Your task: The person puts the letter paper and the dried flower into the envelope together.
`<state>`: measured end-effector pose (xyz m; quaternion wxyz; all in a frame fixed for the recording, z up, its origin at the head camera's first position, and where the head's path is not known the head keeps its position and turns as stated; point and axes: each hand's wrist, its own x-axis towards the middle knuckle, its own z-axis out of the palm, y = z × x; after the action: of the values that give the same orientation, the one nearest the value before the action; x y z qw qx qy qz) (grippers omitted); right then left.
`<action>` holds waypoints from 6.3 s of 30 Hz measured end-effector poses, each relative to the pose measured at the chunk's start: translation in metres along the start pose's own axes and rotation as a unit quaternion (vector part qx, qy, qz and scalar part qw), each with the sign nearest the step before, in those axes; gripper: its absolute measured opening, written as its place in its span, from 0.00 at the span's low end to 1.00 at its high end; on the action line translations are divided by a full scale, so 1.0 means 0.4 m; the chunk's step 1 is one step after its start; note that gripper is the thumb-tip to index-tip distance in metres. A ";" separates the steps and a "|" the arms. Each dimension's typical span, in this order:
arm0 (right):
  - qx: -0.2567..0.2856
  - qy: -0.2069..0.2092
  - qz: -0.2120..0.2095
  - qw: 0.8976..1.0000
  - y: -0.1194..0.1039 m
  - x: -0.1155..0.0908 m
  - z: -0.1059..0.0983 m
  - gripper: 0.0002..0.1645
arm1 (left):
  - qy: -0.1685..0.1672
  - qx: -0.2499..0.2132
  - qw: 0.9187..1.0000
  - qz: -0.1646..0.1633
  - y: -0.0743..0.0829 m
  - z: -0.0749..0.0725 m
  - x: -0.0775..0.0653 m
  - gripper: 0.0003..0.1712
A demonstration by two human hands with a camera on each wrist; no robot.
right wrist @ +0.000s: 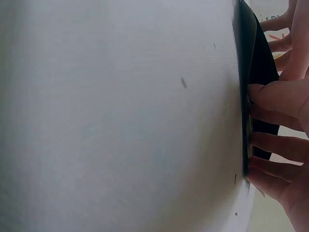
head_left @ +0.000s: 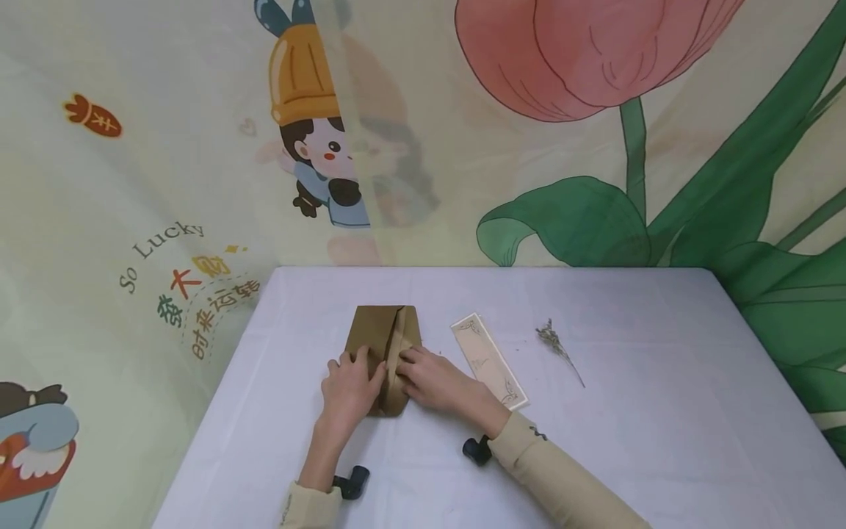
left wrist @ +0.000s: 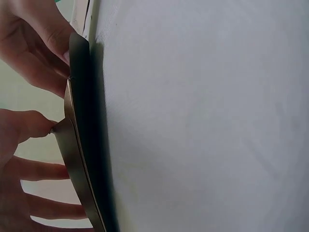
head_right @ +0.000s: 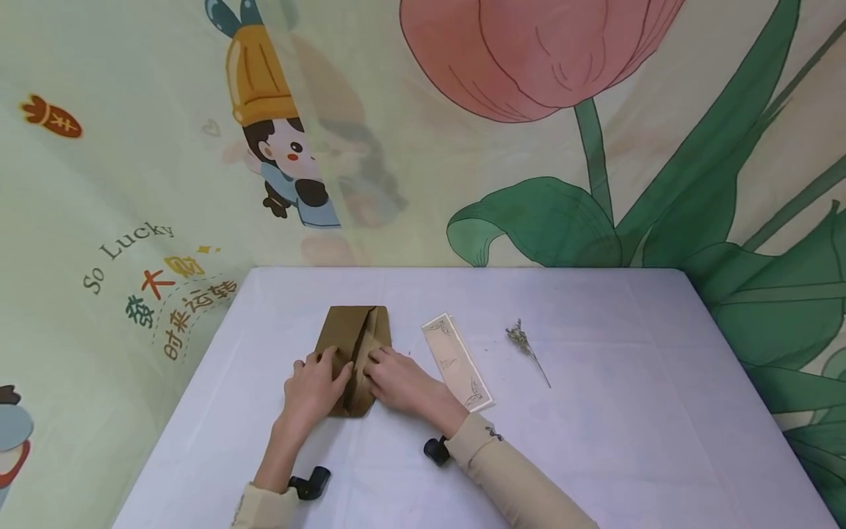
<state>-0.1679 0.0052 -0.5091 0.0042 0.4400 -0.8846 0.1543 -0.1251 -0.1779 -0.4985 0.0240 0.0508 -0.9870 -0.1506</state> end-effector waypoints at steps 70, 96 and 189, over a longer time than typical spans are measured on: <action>0.016 -0.007 0.017 1.000 0.002 -0.007 0.010 0.17 | -0.133 -0.047 0.979 0.151 -0.068 -0.037 -0.004 0.30; 0.029 -0.007 0.016 0.999 -0.001 -0.005 0.008 0.16 | -0.177 -0.048 0.968 0.172 -0.097 -0.060 0.007 0.47; 0.028 0.097 0.045 0.994 0.044 -0.141 -0.067 0.14 | -0.135 -0.022 0.980 0.142 -0.074 -0.038 -0.001 0.44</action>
<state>-0.1505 0.0663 -0.4961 0.0708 0.3831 -0.8941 0.2207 -0.1211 -0.2104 -0.4928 -0.0874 -0.1108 -0.9748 -0.1730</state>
